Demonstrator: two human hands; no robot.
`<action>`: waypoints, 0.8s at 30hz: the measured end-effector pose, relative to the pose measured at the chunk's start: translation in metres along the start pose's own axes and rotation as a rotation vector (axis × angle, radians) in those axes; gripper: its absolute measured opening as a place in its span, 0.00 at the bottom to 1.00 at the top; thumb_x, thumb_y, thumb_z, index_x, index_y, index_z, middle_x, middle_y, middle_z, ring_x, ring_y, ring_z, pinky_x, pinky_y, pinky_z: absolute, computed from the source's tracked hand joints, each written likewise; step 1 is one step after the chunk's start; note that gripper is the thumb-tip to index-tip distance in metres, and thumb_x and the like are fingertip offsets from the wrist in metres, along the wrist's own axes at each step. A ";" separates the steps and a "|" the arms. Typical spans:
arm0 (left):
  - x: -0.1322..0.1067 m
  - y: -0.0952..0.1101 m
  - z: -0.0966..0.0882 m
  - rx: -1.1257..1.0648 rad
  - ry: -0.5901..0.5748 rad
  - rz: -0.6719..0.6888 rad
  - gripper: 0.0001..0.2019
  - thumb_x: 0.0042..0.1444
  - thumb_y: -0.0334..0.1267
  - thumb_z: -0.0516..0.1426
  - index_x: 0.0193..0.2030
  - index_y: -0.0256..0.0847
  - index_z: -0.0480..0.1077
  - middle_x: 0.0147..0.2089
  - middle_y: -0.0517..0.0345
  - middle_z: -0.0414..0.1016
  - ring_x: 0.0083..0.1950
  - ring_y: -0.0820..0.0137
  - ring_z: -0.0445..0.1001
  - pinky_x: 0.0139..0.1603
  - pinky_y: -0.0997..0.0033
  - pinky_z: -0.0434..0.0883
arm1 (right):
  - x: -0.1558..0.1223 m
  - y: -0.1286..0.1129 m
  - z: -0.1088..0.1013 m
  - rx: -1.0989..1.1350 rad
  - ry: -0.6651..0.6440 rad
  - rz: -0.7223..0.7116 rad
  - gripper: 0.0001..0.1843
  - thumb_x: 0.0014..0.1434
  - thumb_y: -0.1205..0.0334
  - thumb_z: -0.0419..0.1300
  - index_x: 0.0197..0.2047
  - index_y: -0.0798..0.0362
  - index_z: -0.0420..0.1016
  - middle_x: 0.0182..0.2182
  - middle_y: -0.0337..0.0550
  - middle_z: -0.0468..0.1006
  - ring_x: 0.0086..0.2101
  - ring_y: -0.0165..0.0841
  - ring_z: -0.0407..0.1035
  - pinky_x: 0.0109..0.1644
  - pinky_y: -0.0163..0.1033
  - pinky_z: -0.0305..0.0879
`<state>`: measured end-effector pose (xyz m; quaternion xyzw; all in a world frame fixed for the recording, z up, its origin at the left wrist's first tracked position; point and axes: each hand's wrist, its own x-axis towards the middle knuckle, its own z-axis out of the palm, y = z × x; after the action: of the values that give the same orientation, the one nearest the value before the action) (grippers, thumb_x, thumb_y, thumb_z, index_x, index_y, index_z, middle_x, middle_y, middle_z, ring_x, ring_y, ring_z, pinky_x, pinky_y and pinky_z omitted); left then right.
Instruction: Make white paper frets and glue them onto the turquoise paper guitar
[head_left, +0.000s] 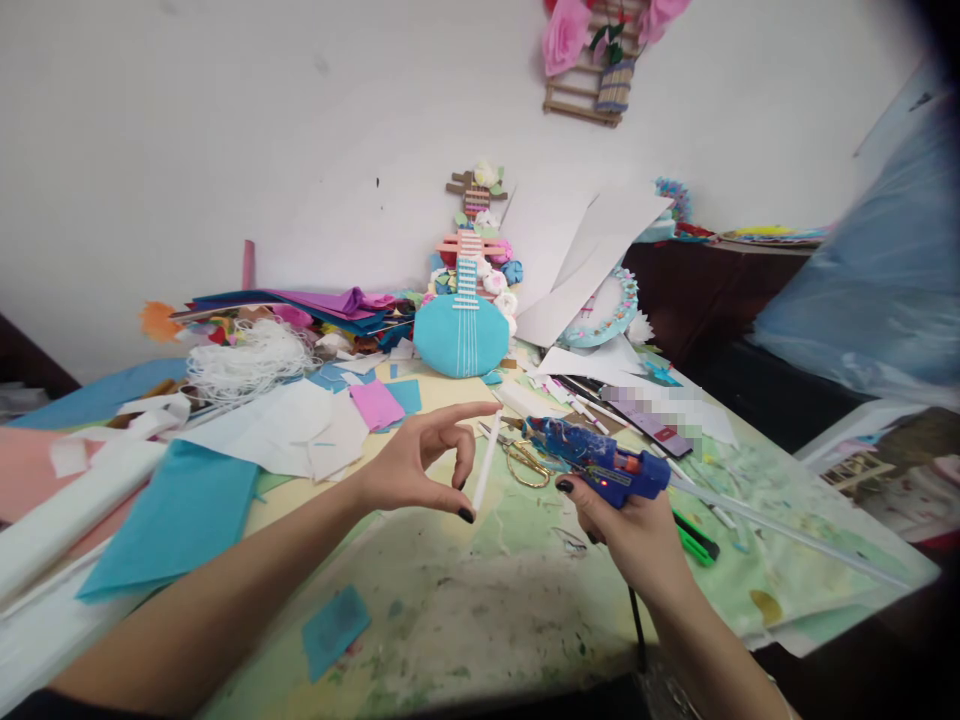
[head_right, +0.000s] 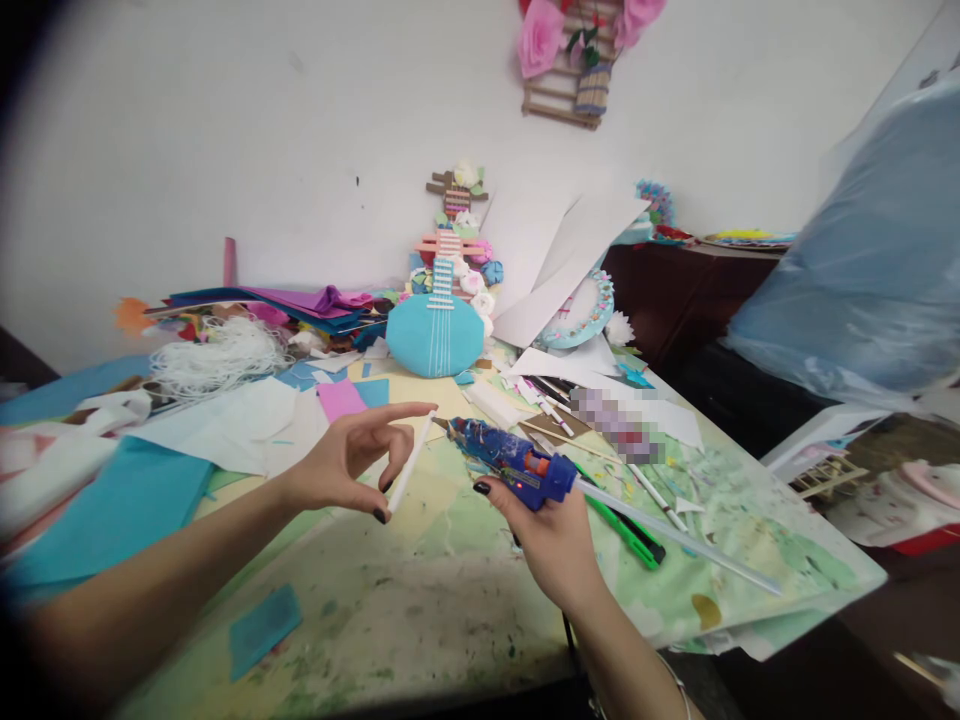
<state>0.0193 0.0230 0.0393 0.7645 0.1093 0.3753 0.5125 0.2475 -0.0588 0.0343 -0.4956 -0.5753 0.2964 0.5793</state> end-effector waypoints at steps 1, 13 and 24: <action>0.000 0.000 0.000 0.001 0.002 -0.001 0.44 0.40 0.31 0.69 0.65 0.38 0.57 0.23 0.66 0.66 0.26 0.75 0.65 0.34 0.71 0.65 | -0.001 0.000 -0.001 0.003 -0.020 0.006 0.13 0.49 0.55 0.65 0.24 0.54 0.68 0.12 0.30 0.56 0.14 0.23 0.50 0.15 0.30 0.49; 0.001 -0.001 0.002 -0.127 0.004 -0.015 0.44 0.39 0.34 0.70 0.64 0.37 0.58 0.23 0.65 0.66 0.26 0.75 0.63 0.33 0.72 0.62 | 0.002 0.008 -0.001 0.295 -0.068 0.197 0.20 0.48 0.50 0.67 0.24 0.53 0.62 0.10 0.27 0.54 0.13 0.21 0.47 0.17 0.31 0.45; 0.001 -0.001 0.008 -0.274 0.071 -0.013 0.43 0.35 0.39 0.72 0.61 0.40 0.64 0.32 0.58 0.68 0.34 0.72 0.64 0.37 0.70 0.62 | 0.007 0.001 0.004 0.400 -0.136 0.269 0.24 0.45 0.45 0.68 0.22 0.54 0.63 0.09 0.26 0.52 0.12 0.20 0.45 0.17 0.31 0.42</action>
<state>0.0254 0.0188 0.0371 0.6729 0.0801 0.4104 0.6103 0.2446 -0.0513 0.0347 -0.4223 -0.4716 0.5113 0.5811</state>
